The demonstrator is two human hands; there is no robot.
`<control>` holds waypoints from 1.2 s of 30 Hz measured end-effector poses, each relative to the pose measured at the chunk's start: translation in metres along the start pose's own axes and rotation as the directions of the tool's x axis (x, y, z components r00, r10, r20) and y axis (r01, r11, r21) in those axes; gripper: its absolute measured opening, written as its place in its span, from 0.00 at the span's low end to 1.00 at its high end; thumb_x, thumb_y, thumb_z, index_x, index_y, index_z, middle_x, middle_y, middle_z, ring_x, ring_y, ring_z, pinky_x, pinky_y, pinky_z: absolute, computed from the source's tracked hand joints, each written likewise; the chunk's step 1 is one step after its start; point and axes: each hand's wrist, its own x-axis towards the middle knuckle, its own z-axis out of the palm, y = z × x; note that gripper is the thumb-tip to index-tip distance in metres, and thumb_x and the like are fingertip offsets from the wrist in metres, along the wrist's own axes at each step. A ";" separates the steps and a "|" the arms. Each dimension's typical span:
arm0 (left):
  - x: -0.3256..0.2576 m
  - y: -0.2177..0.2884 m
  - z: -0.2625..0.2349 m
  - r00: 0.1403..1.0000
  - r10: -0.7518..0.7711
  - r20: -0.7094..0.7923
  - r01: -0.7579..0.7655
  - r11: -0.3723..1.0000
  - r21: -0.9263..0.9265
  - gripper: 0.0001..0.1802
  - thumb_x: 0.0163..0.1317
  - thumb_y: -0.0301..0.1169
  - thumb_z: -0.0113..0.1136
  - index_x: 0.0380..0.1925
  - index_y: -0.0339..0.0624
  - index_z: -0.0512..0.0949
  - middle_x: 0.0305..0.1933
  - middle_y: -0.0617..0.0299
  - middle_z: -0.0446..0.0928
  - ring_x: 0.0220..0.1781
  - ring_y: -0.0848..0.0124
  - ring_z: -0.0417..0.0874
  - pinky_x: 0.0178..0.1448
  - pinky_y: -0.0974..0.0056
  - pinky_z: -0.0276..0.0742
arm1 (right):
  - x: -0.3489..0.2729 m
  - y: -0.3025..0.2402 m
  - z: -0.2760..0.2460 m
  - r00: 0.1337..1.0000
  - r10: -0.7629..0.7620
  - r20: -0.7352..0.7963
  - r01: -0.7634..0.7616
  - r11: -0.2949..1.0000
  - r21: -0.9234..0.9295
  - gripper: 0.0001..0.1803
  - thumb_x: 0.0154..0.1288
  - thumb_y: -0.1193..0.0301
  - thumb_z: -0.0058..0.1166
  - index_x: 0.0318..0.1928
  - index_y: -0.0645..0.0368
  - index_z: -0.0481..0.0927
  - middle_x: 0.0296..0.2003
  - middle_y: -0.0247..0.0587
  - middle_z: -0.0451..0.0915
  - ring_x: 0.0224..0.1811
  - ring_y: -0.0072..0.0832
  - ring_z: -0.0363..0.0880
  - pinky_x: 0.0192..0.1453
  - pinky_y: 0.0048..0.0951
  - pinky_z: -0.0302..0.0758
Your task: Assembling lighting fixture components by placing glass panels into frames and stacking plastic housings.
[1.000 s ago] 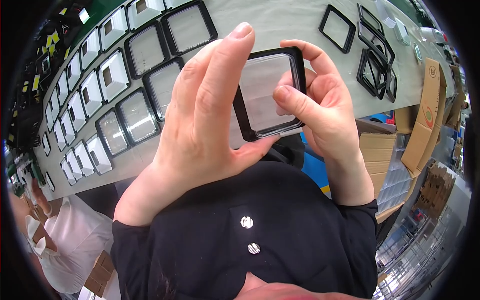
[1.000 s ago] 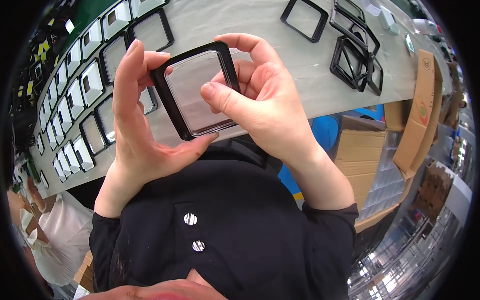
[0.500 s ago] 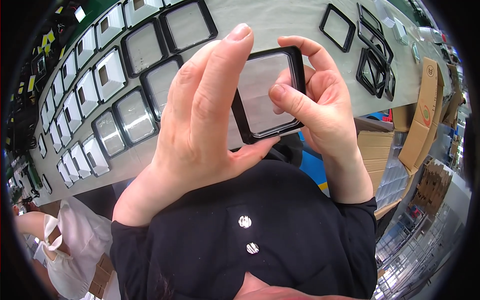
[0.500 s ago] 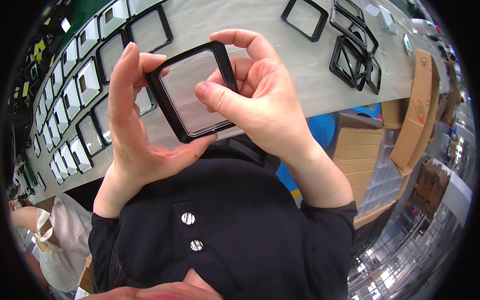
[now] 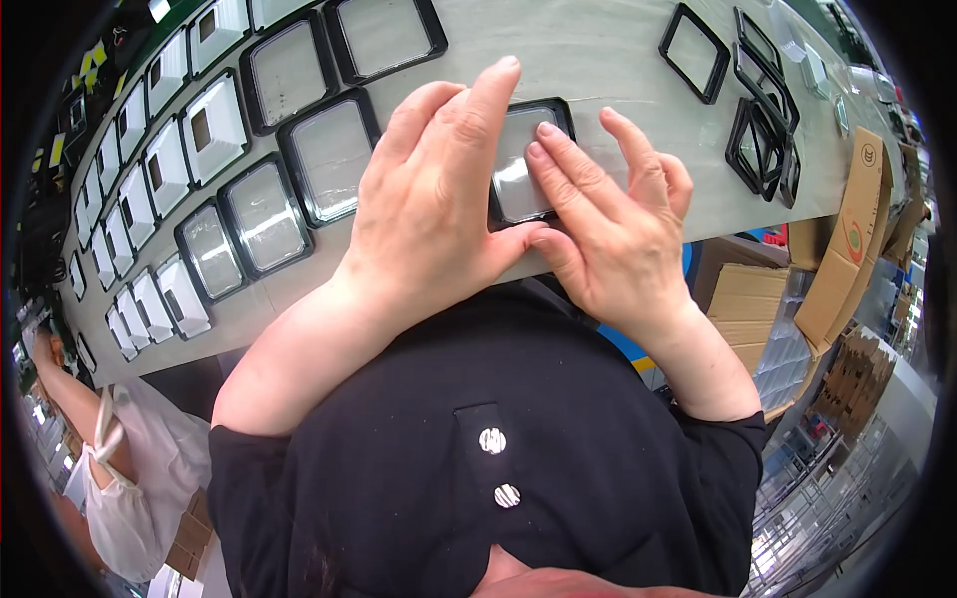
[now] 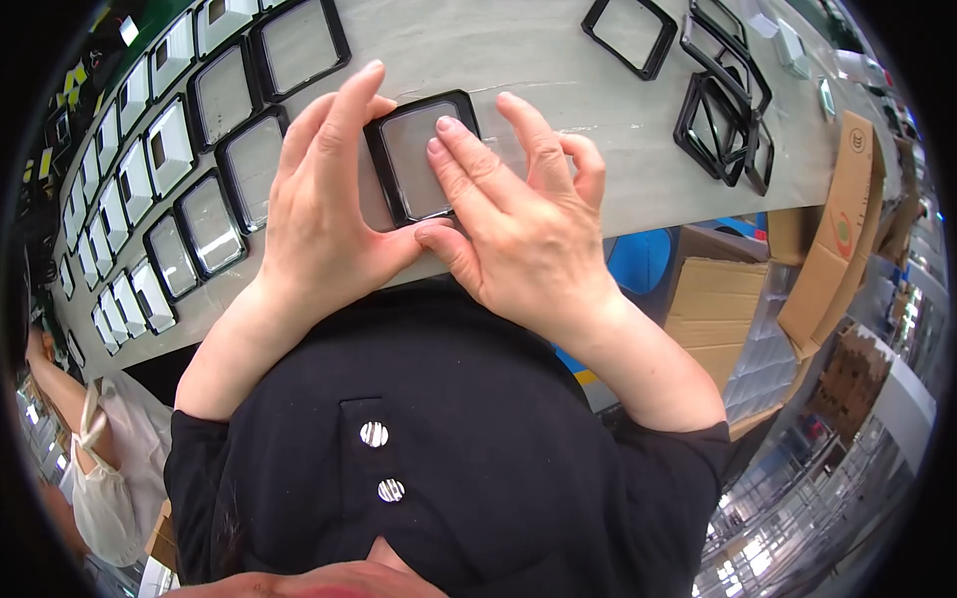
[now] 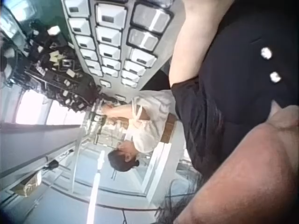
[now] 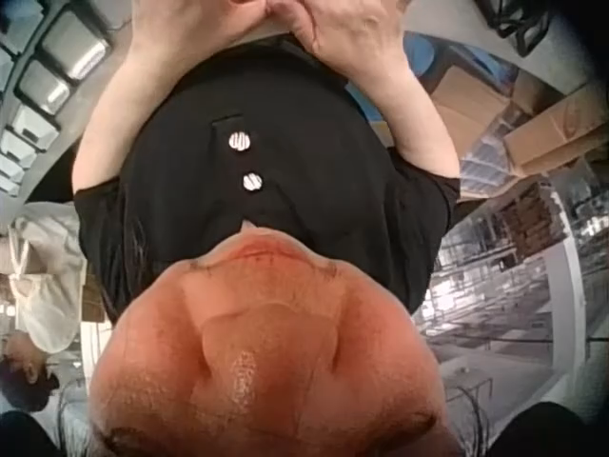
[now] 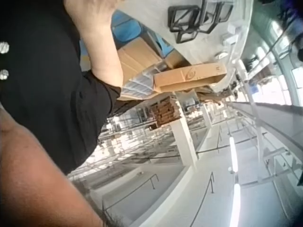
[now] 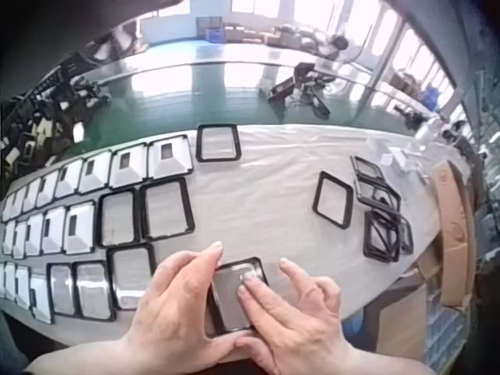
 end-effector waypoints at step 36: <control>-0.014 -0.006 -0.047 0.997 -0.051 0.064 0.028 0.946 0.324 0.30 0.48 0.26 0.68 0.55 0.42 0.75 0.69 0.55 0.64 0.75 0.50 0.54 0.74 0.46 0.53 | 0.074 0.213 -0.040 0.769 0.524 -0.365 -0.602 0.785 -0.142 0.23 0.62 0.56 0.51 0.52 0.55 0.81 0.50 0.46 0.81 0.54 0.42 0.79 0.58 0.42 0.74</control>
